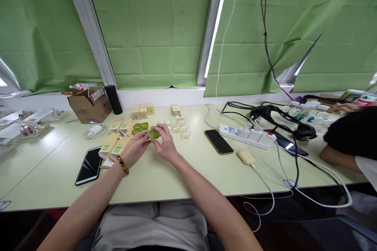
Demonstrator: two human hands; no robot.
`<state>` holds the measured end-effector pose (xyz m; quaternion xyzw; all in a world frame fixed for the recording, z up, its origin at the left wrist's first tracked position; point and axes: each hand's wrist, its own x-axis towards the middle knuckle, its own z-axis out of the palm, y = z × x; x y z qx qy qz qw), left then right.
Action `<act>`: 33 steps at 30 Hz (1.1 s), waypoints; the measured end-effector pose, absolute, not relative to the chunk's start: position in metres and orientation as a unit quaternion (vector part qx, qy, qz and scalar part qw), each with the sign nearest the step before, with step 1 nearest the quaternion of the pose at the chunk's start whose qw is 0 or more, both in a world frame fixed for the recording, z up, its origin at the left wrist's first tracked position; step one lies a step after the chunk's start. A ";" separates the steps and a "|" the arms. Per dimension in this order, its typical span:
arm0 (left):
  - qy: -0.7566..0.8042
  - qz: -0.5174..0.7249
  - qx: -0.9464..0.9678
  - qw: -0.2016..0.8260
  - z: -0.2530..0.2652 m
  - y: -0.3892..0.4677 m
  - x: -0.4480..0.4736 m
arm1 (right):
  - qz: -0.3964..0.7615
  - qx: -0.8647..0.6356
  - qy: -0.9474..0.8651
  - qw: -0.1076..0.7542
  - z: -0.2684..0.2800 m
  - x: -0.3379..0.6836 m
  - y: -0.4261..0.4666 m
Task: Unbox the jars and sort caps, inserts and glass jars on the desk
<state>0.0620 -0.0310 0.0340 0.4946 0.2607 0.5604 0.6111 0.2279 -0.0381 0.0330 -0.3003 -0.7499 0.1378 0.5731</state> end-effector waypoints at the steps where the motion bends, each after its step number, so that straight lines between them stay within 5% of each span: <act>1: 0.260 0.560 0.487 0.618 0.033 -0.030 0.062 | 0.140 -0.299 -0.751 0.572 0.033 0.227 -0.039; 14: 0.258 0.546 0.433 0.669 0.035 -0.031 0.052 | 0.213 -0.319 -0.701 0.602 0.035 0.223 -0.038; 33: 0.274 0.602 0.435 0.611 0.028 -0.028 0.066 | 0.325 -0.313 -0.637 0.625 0.029 0.219 -0.034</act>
